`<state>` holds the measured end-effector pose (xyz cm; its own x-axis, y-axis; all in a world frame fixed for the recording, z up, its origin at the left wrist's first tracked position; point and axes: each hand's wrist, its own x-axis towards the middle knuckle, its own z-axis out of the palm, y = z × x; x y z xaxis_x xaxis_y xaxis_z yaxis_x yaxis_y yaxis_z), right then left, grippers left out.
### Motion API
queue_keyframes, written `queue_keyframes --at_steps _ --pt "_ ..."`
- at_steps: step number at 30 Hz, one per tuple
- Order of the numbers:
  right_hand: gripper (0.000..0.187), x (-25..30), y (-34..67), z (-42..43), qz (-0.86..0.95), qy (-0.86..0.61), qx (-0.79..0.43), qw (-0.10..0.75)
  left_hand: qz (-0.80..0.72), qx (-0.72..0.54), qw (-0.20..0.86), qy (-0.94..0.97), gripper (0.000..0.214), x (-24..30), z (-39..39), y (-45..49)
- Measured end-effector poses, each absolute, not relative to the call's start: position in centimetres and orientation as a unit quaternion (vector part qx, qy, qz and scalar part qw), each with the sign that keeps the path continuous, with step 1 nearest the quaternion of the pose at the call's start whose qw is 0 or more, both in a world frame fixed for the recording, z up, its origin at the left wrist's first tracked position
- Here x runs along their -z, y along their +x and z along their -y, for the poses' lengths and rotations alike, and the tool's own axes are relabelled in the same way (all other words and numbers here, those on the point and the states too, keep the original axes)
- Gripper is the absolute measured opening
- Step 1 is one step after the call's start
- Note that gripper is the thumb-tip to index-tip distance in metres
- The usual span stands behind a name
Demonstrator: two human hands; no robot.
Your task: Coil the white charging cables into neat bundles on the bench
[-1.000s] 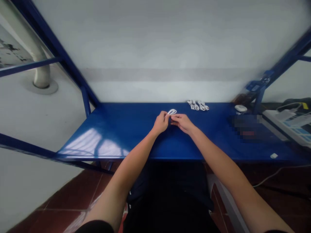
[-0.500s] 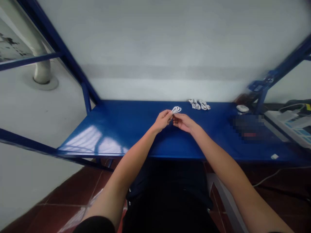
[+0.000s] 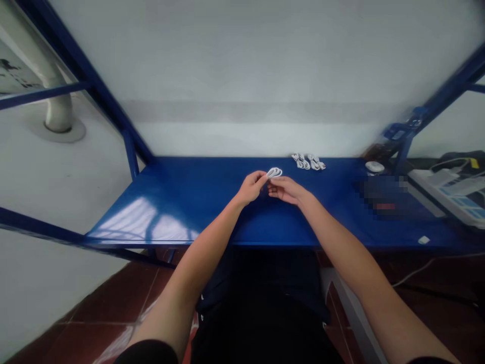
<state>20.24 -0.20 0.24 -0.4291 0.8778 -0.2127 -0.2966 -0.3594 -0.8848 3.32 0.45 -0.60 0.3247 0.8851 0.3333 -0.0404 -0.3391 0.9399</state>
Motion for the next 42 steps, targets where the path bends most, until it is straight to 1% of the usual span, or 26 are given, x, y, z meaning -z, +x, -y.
queue_keyframes --at_steps 7,11,17,20,23,29,31,35,37,40,42 --pt "0.018 0.1 20.9 0.1 0.413 -0.348 -0.756 0.369 -0.288 -0.463 0.481 0.686 0.035 0.7 -0.5 3.0" --pt "0.025 0.2 21.0 0.2 0.436 -0.355 -0.734 0.381 -0.292 -0.451 0.476 0.696 0.035 0.7 -0.5 2.9" --pt "0.029 0.0 20.7 0.4 0.49 -0.348 -0.688 0.406 -0.282 -0.457 0.485 0.69 0.032 0.7 -0.4 3.1" --pt "0.029 -0.1 20.4 0.3 0.514 -0.368 -0.65 0.422 -0.315 -0.467 0.459 0.687 0.03 1.0 -0.5 3.3" --pt "0.027 -0.2 20.0 0.5 0.551 -0.4 -0.588 0.437 -0.352 -0.472 0.457 0.666 0.029 1.4 -0.7 3.5" --pt "0.02 -0.6 19.1 0.9 0.634 -0.457 -0.449 0.433 -0.43 -0.469 0.454 0.624 0.021 1.9 -1.0 3.9" --pt "0.022 -0.3 18.8 0.8 0.622 -0.468 -0.444 0.444 -0.443 -0.473 0.451 0.614 0.02 1.9 -1.0 4.0" --pt "0.028 0.2 18.8 0.4 0.587 -0.46 -0.497 0.443 -0.444 -0.48 0.431 0.622 0.02 1.9 -1.1 4.1" --pt "0.029 0.3 18.9 0.3 0.584 -0.459 -0.501 0.444 -0.448 -0.478 0.422 0.626 0.02 1.9 -1.1 4.1" --pt "0.026 0.3 18.8 0.5 0.6 -0.473 -0.467 0.445 -0.467 -0.47 0.408 0.628 0.02 2.0 -1.1 4.2" --pt "0.022 0.3 18.6 0.6 0.622 -0.489 -0.421 0.444 -0.482 -0.468 0.401 0.622 0.02 2.0 -1.0 4.2"
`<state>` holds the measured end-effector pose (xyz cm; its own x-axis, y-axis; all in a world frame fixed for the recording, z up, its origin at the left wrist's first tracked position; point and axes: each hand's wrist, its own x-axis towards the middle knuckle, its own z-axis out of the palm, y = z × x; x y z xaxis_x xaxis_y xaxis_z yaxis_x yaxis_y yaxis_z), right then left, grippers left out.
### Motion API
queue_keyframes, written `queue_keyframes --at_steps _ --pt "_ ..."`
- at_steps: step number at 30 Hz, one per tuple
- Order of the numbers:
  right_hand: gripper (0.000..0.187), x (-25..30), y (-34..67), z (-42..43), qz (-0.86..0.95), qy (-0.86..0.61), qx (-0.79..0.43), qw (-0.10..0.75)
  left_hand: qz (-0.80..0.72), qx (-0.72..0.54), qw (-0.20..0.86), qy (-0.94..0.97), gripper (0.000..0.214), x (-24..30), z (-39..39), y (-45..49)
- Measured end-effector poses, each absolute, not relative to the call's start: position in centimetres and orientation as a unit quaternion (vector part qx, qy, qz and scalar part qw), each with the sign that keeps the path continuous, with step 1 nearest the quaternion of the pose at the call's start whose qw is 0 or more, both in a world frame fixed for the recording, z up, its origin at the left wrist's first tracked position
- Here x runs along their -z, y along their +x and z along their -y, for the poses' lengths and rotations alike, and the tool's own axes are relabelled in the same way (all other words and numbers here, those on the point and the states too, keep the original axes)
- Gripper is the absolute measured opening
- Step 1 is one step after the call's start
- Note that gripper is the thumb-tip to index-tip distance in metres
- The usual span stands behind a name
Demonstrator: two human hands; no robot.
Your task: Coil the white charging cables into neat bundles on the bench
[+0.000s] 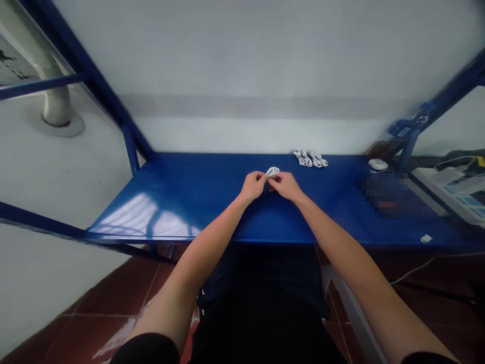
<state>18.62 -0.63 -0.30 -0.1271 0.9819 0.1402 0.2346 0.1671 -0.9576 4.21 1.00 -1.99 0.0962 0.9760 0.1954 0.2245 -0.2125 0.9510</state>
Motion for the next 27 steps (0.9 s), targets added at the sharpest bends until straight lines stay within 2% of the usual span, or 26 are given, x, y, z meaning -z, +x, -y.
queue_keyframes --at_steps 4,8,13,16,22,27 --pt "0.014 0.7 18.1 0.8 0.684 -0.512 -0.275 0.442 -0.504 -0.475 0.41 0.593 0.019 1.9 -0.8 4.3" --pt "0.011 0.9 18.0 1.0 0.747 -0.499 -0.154 0.412 -0.523 -0.468 0.474 0.532 0.023 1.4 -0.6 4.6" --pt "0.013 0.8 17.9 1.3 0.788 -0.471 -0.083 0.389 -0.499 -0.463 0.584 0.443 0.028 0.8 -0.4 4.6" --pt "0.007 0.9 17.7 1.1 0.741 -0.495 -0.158 0.424 -0.494 -0.467 0.579 0.451 0.027 0.6 -0.4 4.4" --pt "0.02 0.4 18.0 0.6 0.515 -0.488 -0.548 0.443 -0.477 -0.487 0.513 0.521 0.02 0.2 -0.3 4.1" --pt "0.013 -0.6 18.3 0.8 0.39 -0.436 -0.668 0.46 -0.456 -0.487 0.495 0.556 0.021 0.2 -0.3 3.9"
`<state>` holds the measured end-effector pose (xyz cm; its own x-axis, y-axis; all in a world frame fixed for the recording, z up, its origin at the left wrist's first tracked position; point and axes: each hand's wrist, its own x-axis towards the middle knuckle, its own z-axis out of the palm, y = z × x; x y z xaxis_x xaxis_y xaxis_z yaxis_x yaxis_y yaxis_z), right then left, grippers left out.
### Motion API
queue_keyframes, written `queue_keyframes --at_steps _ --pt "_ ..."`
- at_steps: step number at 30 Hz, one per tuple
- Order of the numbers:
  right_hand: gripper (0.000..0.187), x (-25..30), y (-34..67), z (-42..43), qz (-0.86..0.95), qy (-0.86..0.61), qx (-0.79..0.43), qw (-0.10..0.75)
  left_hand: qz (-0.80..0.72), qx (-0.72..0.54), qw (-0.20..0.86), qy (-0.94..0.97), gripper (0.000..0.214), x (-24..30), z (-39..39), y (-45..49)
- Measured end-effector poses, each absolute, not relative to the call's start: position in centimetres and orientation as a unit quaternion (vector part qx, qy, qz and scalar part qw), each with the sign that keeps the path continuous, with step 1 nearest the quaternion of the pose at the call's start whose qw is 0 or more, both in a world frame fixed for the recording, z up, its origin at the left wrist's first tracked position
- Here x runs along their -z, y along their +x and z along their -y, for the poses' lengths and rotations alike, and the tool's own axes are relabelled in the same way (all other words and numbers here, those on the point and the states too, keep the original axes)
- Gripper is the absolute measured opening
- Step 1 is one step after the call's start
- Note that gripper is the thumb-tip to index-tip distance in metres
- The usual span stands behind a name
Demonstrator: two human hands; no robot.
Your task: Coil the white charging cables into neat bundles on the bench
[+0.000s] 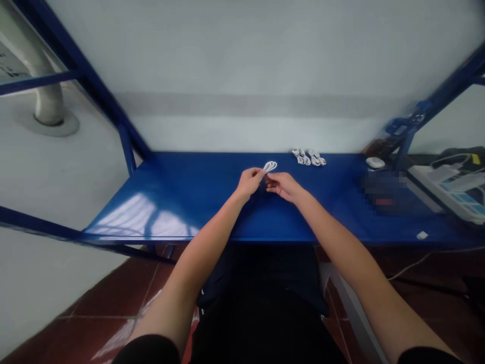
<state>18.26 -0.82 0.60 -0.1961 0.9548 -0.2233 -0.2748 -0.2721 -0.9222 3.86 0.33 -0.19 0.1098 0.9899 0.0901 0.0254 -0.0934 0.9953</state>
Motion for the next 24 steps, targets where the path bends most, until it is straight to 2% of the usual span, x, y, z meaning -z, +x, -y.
queue_keyframes --at_steps 11,20,24 --pt "0.017 0.1 18.6 0.2 0.291 -0.417 -0.733 0.452 -0.447 -0.478 0.445 0.612 0.022 1.2 -0.9 3.6" --pt "0.017 0.1 18.0 0.4 0.354 -0.438 -0.676 0.475 -0.468 -0.458 0.506 0.562 0.017 0.7 -0.7 3.7" --pt "0.015 0.5 17.9 0.1 0.38 -0.474 -0.625 0.49 -0.474 -0.449 0.481 0.585 0.016 1.2 -1.0 3.6"
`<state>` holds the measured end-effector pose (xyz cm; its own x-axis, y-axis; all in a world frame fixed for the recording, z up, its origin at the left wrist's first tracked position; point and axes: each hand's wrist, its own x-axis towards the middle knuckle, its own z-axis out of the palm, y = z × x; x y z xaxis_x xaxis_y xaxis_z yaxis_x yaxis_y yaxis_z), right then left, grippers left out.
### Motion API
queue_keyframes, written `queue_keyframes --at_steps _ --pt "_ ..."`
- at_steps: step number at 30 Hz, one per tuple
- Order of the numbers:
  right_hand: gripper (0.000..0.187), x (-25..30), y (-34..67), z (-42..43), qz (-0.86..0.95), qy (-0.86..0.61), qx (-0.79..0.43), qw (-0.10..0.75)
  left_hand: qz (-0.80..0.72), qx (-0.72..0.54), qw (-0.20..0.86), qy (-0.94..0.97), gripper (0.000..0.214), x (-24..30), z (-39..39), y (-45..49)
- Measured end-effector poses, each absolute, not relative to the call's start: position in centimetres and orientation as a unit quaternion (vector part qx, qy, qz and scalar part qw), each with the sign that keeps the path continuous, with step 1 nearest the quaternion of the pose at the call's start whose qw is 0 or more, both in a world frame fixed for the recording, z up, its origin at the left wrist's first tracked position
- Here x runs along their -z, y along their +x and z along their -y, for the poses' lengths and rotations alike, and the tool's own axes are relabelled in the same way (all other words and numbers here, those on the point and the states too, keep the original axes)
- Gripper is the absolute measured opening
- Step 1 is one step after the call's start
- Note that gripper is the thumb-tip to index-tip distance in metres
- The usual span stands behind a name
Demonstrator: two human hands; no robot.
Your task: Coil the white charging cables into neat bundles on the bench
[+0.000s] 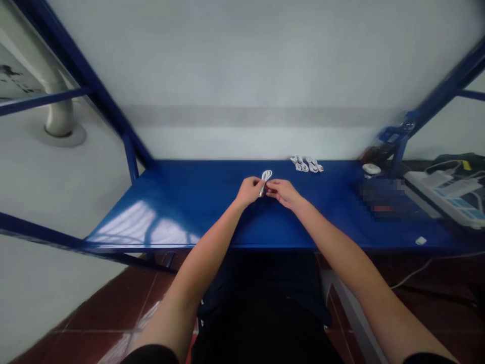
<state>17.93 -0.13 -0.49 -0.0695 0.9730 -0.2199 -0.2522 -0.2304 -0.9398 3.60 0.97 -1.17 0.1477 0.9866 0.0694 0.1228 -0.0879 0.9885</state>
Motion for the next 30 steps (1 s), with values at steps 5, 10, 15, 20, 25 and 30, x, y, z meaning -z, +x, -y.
queue_keyframes --at_steps 5,10,15,20,25,30 --pt "0.014 1.0 17.8 0.0 0.465 -0.506 -0.524 0.503 -0.497 -0.434 0.51 0.552 0.016 0.8 -0.8 3.6" --pt "0.013 1.0 18.4 0.4 0.678 -0.471 -0.295 0.481 -0.518 -0.396 0.596 0.469 0.018 -0.6 -0.1 3.6" --pt "0.015 0.4 19.0 0.8 0.778 -0.431 -0.143 0.433 -0.494 -0.386 0.652 0.427 0.019 -0.9 0.0 3.4" --pt "0.01 0.6 18.9 0.7 0.746 -0.468 -0.198 0.43 -0.492 -0.399 0.639 0.435 0.021 -0.6 -0.2 3.5" --pt "0.011 1.1 18.5 0.2 0.638 -0.498 -0.347 0.475 -0.484 -0.415 0.63 0.443 0.019 -0.3 -0.2 3.5" --pt "0.011 0.9 18.4 0.2 0.618 -0.504 -0.375 0.472 -0.484 -0.402 0.624 0.463 0.019 -0.2 -0.2 3.6"
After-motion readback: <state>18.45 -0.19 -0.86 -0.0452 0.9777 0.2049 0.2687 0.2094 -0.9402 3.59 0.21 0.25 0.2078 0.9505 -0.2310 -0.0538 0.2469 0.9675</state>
